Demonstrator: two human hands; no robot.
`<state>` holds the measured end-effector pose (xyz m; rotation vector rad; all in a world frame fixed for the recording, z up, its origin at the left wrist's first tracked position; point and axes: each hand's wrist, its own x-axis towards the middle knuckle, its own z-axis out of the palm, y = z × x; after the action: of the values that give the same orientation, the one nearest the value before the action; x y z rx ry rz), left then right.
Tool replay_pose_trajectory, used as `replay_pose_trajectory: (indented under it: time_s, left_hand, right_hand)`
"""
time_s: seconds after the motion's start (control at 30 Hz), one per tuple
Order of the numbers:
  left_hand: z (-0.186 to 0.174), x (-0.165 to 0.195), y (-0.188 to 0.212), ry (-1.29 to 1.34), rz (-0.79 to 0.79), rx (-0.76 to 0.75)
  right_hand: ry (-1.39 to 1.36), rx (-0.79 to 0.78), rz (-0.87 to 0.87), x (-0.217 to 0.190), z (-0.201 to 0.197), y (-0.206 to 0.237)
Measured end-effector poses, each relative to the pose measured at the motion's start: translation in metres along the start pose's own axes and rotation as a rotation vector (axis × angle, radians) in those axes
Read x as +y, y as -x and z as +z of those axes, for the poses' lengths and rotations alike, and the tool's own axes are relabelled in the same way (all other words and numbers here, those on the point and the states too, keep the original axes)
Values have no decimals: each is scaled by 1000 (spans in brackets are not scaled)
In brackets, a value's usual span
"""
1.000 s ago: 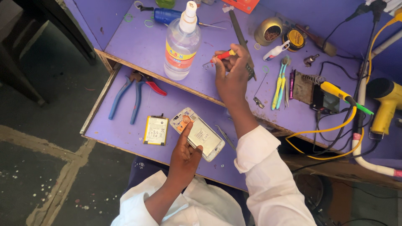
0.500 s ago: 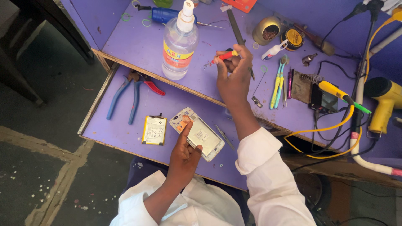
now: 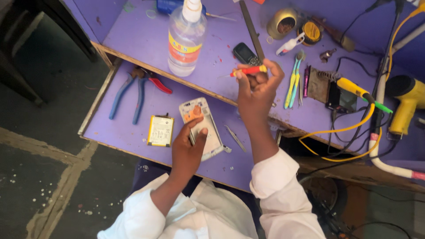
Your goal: The person uses a screwdriver to remove screws from the back of a disassembled smartphone. They carefully unscrew multiple fasteners around the device's frame and place them on the workbench. The phone remains open with internal components visible throughout the clip.
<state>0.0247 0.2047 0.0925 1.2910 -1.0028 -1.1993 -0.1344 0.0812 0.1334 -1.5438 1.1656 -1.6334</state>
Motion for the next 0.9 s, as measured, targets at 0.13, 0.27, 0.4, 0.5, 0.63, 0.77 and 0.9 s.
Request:
replay_pose_trajectory:
  time_s: [0.13, 0.27, 0.4, 0.5, 0.63, 0.77, 0.9]
  left_hand:
    - [14, -1, 1, 24, 217, -20]
    - [33, -8, 9, 49, 123, -37]
    - [47, -17, 26, 109, 31, -84]
    - [54, -21, 38, 138, 63, -116]
    - [61, -25, 52, 153, -6, -100]
    - [63, -31, 57, 177, -45, -107]
    - [65, -40, 50, 233, -27, -115]
  right_hand:
    - [-141, 28, 45, -14, -18, 42]
    - [-157, 45, 73, -25, -38, 84]
    - [-141, 59, 124, -35, -57, 114]
    - [-164, 62, 153, -37, -68, 130]
    - [-189, 116, 159, -33, -83, 145]
    - [-174, 243, 180, -23, -103, 151]
    - [-126, 316, 206, -11, -116, 159]
